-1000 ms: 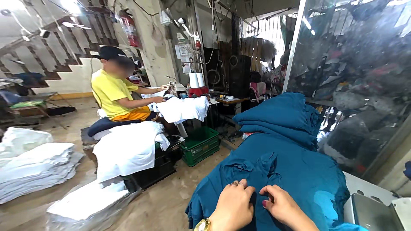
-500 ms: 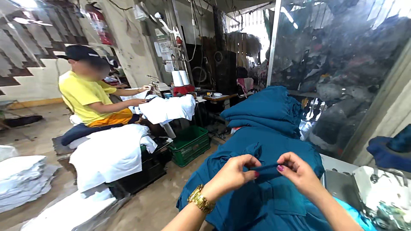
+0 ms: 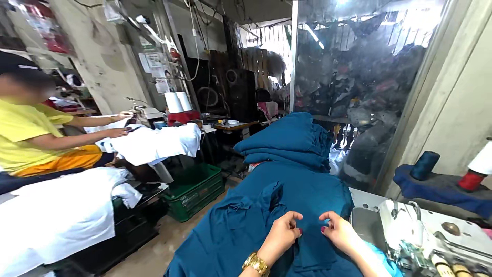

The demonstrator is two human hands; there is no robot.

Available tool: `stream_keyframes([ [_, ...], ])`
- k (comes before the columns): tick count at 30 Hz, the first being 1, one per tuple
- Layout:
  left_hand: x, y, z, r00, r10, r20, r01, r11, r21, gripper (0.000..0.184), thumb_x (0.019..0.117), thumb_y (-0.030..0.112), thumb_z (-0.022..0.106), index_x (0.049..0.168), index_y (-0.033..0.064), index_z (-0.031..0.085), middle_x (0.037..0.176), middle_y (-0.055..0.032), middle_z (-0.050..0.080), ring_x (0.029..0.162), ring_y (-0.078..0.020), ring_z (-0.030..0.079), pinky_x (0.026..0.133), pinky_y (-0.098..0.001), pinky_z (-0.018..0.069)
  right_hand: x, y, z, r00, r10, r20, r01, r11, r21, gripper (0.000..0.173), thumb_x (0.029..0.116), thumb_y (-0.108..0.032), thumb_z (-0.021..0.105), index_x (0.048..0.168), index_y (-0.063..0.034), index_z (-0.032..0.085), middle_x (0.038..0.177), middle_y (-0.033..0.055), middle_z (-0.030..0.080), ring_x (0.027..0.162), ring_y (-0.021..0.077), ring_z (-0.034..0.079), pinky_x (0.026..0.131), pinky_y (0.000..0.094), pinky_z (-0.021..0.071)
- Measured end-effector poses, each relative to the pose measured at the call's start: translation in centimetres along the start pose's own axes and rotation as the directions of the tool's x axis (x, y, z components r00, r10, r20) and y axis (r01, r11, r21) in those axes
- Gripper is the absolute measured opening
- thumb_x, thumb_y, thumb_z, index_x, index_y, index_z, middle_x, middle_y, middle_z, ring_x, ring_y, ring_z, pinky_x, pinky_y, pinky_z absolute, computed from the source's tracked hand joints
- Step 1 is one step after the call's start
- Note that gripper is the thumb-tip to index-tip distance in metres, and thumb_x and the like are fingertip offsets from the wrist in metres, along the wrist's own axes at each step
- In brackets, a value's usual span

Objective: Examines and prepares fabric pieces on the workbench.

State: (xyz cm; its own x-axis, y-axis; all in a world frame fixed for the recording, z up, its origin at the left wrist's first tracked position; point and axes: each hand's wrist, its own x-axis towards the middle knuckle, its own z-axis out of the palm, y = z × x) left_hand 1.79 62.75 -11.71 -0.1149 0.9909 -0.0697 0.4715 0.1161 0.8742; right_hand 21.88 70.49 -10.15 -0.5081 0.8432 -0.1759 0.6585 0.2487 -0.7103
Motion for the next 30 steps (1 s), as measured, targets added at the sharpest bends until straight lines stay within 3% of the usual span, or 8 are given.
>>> stream_keyframes([
  [4, 0.3, 0.3, -0.3, 1.000, -0.031, -0.003, 0.031, 0.995, -0.098, 0.033, 0.0955, 0.006, 0.065, 0.128, 0.0045, 0.062, 0.092, -0.0079, 0.065, 0.073, -0.0158, 0.064, 0.068, -0.0327, 0.0555, 0.3, 0.1, 0.3, 1.000, -0.004, -0.006, 0.004, 0.999, 0.041, 0.037, 0.1007, -0.012, 0.058, 0.137, -0.0098, 0.057, 0.084, 0.0061, 0.059, 0.072, 0.0174, 0.055, 0.071, 0.0373, 0.0483],
  [7, -1.7, 0.8, -0.3, 0.987, 0.149, -0.054, -0.155, 0.979, -0.131, 0.030, 0.0929, 0.009, 0.065, 0.123, 0.0054, 0.064, 0.091, -0.0031, 0.066, 0.073, -0.0099, 0.063, 0.068, -0.0275, 0.0551, -0.5, 1.0, 0.3, 0.983, -0.164, -0.085, 0.177, 0.970, 0.168, 0.032, 0.0980, -0.011, 0.060, 0.130, -0.0065, 0.061, 0.080, 0.0017, 0.058, 0.068, 0.0111, 0.053, 0.068, 0.0310, 0.0471],
  [11, -5.1, 2.4, -1.0, 0.902, 0.413, -0.125, -0.429, 0.890, -0.152, 0.032, 0.0900, 0.009, 0.068, 0.122, 0.0043, 0.066, 0.093, 0.0001, 0.070, 0.073, -0.0054, 0.065, 0.065, -0.0226, 0.0562, -3.3, 0.8, -0.6, 0.923, -0.346, -0.169, 0.384, 0.852, 0.355, 0.028, 0.0939, -0.012, 0.064, 0.121, -0.0084, 0.064, 0.080, -0.0045, 0.062, 0.065, 0.0021, 0.057, 0.061, 0.0204, 0.0494],
  [15, -3.9, 2.4, -2.1, 0.945, 0.318, -0.083, -0.326, 0.936, -0.129, 0.039, 0.0889, 0.012, 0.068, 0.128, 0.0082, 0.063, 0.091, 0.0028, 0.068, 0.075, -0.0061, 0.064, 0.067, -0.0236, 0.0558, -3.1, -0.4, -0.9, 0.950, -0.294, -0.108, 0.313, 0.897, 0.312, 0.030, 0.0955, -0.014, 0.063, 0.125, -0.0085, 0.063, 0.075, -0.0045, 0.059, 0.061, 0.0033, 0.054, 0.057, 0.0218, 0.0470],
  [19, -0.6, 0.3, -1.7, 0.997, 0.072, 0.007, -0.073, 0.997, 0.036, 0.038, 0.0944, 0.006, 0.066, 0.132, 0.0075, 0.062, 0.099, -0.0072, 0.067, 0.079, -0.0151, 0.066, 0.073, -0.0327, 0.0579, -0.5, -0.2, 0.0, 0.997, -0.075, 0.016, 0.074, 0.995, 0.066, 0.037, 0.1014, -0.013, 0.057, 0.138, -0.0088, 0.056, 0.089, 0.0076, 0.062, 0.074, 0.0175, 0.060, 0.073, 0.0366, 0.0527],
  [25, -0.2, -0.5, -1.0, 0.998, 0.035, -0.051, -0.033, 0.998, 0.046, 0.039, 0.0934, 0.004, 0.065, 0.132, 0.0079, 0.062, 0.100, -0.0072, 0.067, 0.079, -0.0147, 0.066, 0.073, -0.0318, 0.0566, 0.0, -0.3, 1.0, 1.000, -0.013, -0.005, 0.013, 1.000, -0.024, 0.038, 0.1025, -0.014, 0.055, 0.140, -0.0110, 0.055, 0.093, 0.0084, 0.064, 0.081, 0.0205, 0.062, 0.079, 0.0404, 0.0523],
  [28, -1.9, 0.1, -0.8, 0.983, 0.137, -0.124, -0.101, 0.959, 0.265, 0.044, 0.0957, 0.006, 0.061, 0.140, 0.0106, 0.059, 0.140, -0.0136, 0.057, 0.101, -0.0200, 0.068, 0.089, -0.0357, 0.0576, 0.2, -0.3, 1.2, 0.996, -0.034, -0.079, 0.030, 0.999, -0.043, 0.043, 0.1007, -0.015, 0.058, 0.143, -0.0095, 0.054, 0.114, 0.0131, 0.068, 0.103, 0.0251, 0.067, 0.094, 0.0434, 0.0533],
  [30, -4.1, -0.8, -0.6, 0.893, 0.354, -0.276, -0.237, 0.894, 0.380, 0.036, 0.0944, 0.008, 0.063, 0.130, 0.0089, 0.067, 0.128, -0.0169, 0.064, 0.093, -0.0213, 0.070, 0.083, -0.0364, 0.0596, 0.0, 0.0, 1.2, 0.985, -0.063, -0.161, 0.063, 0.998, -0.003, 0.043, 0.1001, -0.013, 0.059, 0.142, -0.0063, 0.054, 0.131, 0.0173, 0.062, 0.117, 0.0274, 0.063, 0.102, 0.0424, 0.0513],
])
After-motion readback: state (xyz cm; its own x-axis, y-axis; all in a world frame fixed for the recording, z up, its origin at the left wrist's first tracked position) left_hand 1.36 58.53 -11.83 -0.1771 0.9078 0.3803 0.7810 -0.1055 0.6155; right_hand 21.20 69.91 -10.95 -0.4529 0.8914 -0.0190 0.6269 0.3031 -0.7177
